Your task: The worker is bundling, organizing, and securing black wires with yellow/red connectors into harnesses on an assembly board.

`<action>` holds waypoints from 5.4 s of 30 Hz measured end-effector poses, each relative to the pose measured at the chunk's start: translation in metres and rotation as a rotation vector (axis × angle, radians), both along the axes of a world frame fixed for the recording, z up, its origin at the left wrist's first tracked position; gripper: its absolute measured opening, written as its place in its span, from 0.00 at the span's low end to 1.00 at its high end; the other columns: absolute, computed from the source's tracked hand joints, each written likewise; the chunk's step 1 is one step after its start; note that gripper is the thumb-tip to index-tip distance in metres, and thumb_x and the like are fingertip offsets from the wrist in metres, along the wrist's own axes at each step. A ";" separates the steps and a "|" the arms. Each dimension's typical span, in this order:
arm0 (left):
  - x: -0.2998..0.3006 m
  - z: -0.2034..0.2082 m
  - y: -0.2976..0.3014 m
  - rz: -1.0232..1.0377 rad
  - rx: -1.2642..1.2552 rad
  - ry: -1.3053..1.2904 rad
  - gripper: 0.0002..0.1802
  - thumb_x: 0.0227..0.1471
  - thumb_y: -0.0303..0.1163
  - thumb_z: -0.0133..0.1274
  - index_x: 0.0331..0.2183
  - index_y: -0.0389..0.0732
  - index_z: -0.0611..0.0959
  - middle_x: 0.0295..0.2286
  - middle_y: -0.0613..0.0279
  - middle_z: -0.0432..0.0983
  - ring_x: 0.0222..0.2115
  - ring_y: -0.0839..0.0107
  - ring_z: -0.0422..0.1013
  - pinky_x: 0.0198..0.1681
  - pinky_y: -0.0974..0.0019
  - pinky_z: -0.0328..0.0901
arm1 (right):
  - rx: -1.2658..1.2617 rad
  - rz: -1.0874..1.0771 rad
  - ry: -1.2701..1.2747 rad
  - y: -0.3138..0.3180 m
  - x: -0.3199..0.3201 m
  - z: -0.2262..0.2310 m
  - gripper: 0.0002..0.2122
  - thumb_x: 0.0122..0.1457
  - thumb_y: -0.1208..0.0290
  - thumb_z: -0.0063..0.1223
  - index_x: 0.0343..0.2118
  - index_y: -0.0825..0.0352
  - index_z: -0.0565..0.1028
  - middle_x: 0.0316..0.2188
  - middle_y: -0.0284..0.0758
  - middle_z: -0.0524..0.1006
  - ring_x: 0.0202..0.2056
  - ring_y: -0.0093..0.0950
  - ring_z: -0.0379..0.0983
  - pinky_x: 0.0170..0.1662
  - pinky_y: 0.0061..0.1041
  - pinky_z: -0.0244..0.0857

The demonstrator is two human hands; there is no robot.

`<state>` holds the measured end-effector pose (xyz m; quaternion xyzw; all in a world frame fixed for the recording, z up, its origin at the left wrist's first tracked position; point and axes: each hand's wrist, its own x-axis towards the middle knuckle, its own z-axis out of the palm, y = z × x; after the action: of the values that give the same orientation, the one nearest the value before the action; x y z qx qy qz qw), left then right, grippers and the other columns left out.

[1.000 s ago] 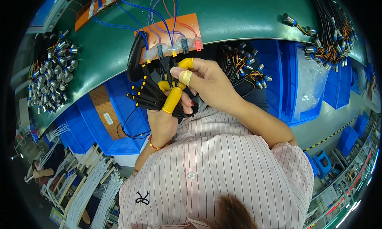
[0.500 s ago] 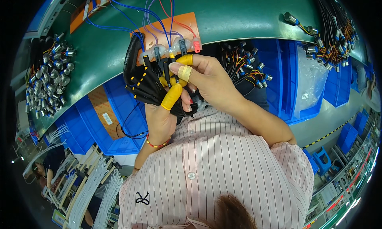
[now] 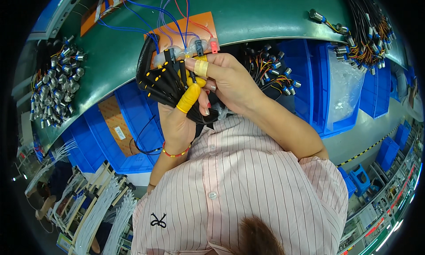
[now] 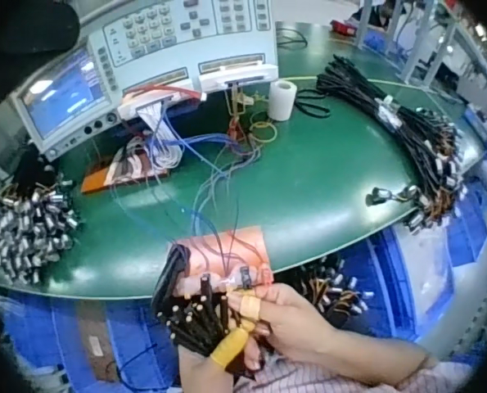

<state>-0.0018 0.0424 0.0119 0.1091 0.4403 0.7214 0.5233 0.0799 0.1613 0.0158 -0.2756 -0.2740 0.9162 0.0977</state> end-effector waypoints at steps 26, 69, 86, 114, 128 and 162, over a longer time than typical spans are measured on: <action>0.008 0.000 -0.011 0.132 -0.090 0.156 0.15 0.63 0.33 0.39 0.39 0.30 0.74 0.26 0.56 0.74 0.24 0.73 0.70 0.31 0.74 0.65 | 0.205 -0.304 -0.102 -0.012 0.027 0.002 0.14 0.63 0.61 0.46 0.33 0.69 0.71 0.22 0.28 0.68 0.26 0.19 0.66 0.33 0.20 0.62; 0.001 -0.002 -0.004 0.031 -0.039 -0.172 0.07 0.58 0.26 0.48 0.38 0.33 0.74 0.22 0.59 0.73 0.20 0.74 0.70 0.22 0.74 0.64 | 0.163 -0.013 -0.211 -0.009 0.000 0.013 0.12 0.55 0.64 0.58 0.26 0.69 0.73 0.15 0.32 0.71 0.10 0.19 0.65 0.14 0.18 0.59; 0.000 -0.001 -0.001 -0.009 -0.040 0.009 0.08 0.60 0.30 0.45 0.33 0.35 0.74 0.20 0.65 0.70 0.17 0.83 0.61 0.20 0.79 0.56 | 0.365 0.017 -0.180 -0.014 0.000 0.010 0.16 0.62 0.62 0.49 0.35 0.74 0.70 0.18 0.36 0.72 0.13 0.22 0.69 0.18 0.19 0.65; 0.008 0.000 -0.023 -0.064 -0.140 0.121 0.11 0.62 0.31 0.42 0.37 0.33 0.73 0.18 0.60 0.70 0.15 0.79 0.63 0.19 0.77 0.58 | 0.315 -0.009 -0.153 -0.023 0.008 0.013 0.14 0.60 0.62 0.52 0.30 0.71 0.71 0.14 0.28 0.68 0.13 0.16 0.67 0.18 0.14 0.54; 0.004 -0.009 -0.016 -0.044 -0.115 -0.028 0.09 0.59 0.28 0.46 0.41 0.34 0.71 0.21 0.60 0.70 0.17 0.77 0.63 0.24 0.72 0.62 | 0.230 0.040 -0.125 -0.008 0.010 0.010 0.12 0.63 0.66 0.46 0.32 0.73 0.73 0.16 0.33 0.72 0.14 0.18 0.68 0.17 0.16 0.54; -0.004 0.002 0.000 -0.026 -0.088 0.023 0.13 0.60 0.33 0.47 0.29 0.33 0.77 0.16 0.72 0.65 0.14 0.87 0.54 0.17 0.79 0.48 | 0.311 -0.090 -0.169 -0.016 -0.007 0.006 0.12 0.61 0.61 0.50 0.28 0.65 0.73 0.16 0.24 0.67 0.16 0.13 0.58 0.19 0.15 0.50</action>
<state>-0.0060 0.0424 0.0139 0.0999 0.4762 0.6932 0.5318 0.0725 0.1456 0.0218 -0.3448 -0.4072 0.8311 0.1567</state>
